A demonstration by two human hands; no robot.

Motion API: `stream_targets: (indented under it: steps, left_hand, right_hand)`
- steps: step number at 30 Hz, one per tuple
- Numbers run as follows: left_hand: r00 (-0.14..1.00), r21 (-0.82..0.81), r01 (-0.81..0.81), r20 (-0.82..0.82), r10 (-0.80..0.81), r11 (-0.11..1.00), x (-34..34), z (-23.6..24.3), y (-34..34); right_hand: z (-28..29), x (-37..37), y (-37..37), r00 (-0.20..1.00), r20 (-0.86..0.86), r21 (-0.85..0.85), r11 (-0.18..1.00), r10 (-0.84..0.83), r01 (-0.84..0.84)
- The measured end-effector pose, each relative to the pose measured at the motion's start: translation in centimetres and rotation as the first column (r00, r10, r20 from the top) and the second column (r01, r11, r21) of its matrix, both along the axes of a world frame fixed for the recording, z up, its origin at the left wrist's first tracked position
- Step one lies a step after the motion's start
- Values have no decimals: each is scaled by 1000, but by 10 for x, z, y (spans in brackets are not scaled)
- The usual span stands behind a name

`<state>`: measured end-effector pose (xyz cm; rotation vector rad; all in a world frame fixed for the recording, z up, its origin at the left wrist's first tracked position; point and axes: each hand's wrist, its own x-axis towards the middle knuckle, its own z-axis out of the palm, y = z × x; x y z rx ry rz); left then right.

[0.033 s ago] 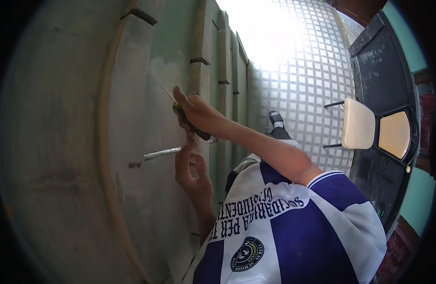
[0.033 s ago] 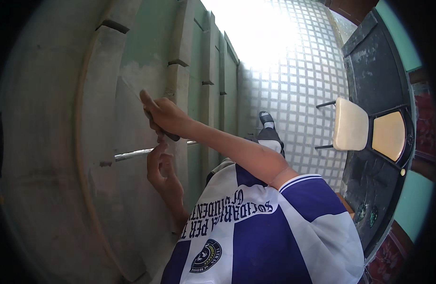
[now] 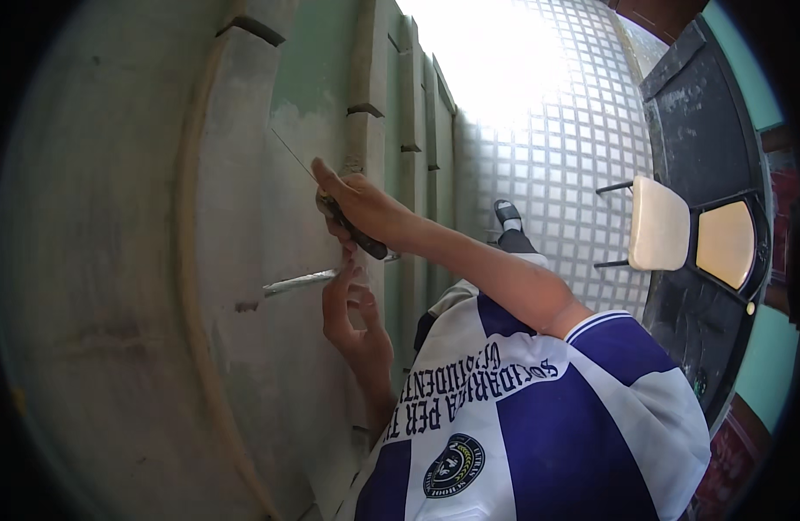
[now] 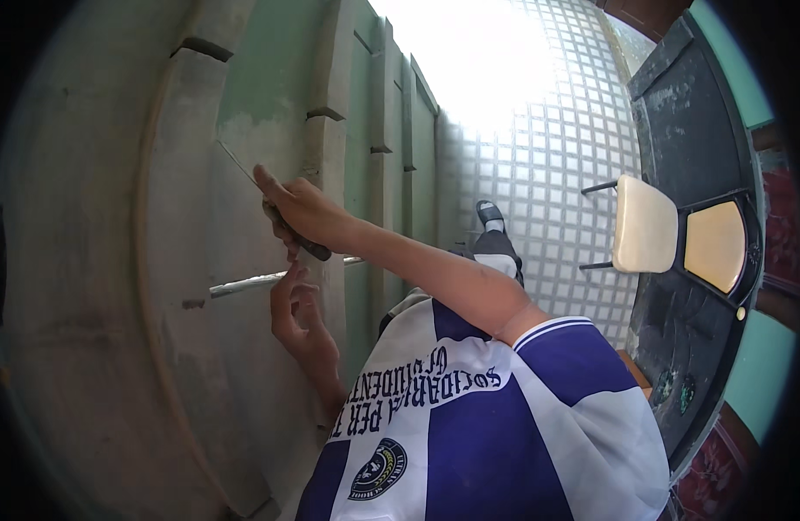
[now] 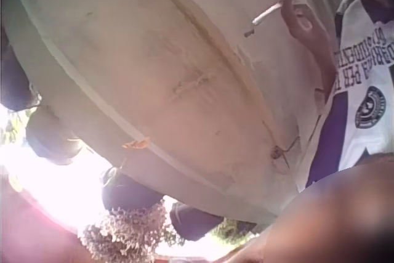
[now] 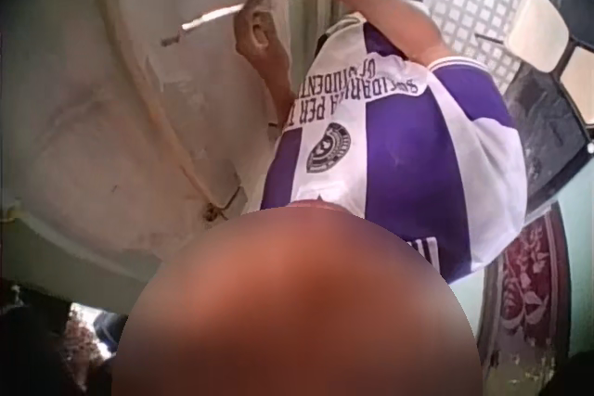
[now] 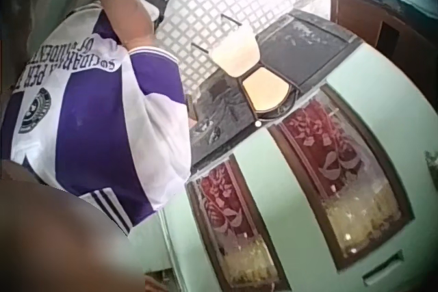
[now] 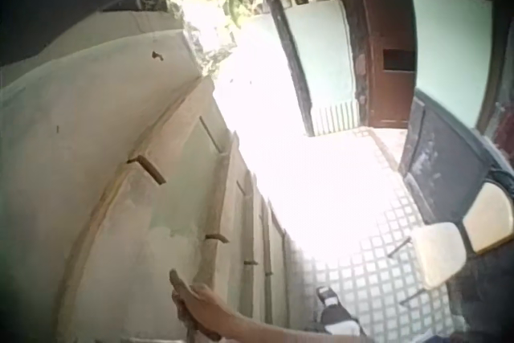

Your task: The recorder is using a putty knife to scrape and patch a damaged concrete wall.

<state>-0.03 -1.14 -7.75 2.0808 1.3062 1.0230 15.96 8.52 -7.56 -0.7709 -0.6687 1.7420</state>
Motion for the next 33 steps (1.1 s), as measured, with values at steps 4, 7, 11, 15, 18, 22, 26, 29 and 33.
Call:
stream_targets:
  steps: [4,7,11,15,18,22,26,29,33]
  left_hand:
    - [998,-28,-64,21,65,998,-6,-16,-11]
    - [993,-61,-111,-39,108,992,-15,-26,-14]
    - [981,-32,-99,-170,93,995,-29,-31,-17]
    - [944,189,-46,-314,104,981,-40,-18,-23]
    - [898,454,52,-411,157,889,-49,5,-24]
    - [969,695,67,-216,118,716,-55,39,-29]
    - [969,848,189,-243,47,496,-79,67,-22]
    - [962,922,273,-256,-97,275,-81,93,-24]
    - [987,976,112,-131,92,185,-65,125,-21]
  right_hand:
    - [2,0,6,960,-279,28,1000,21,-14]
    - [3,4,12,929,-355,38,995,101,-93]
    - [5,6,24,899,-408,-10,984,160,-180]
    - [14,11,35,907,-390,-37,981,160,-189]
    - [13,12,47,907,-406,-14,991,116,-132]
    - [8,0,40,810,-562,58,985,164,-160]
    - [11,7,40,838,-523,-49,976,156,-213]
    - [15,7,42,848,-502,-24,978,170,-210]
    - [20,3,43,877,-463,-44,985,130,-169]
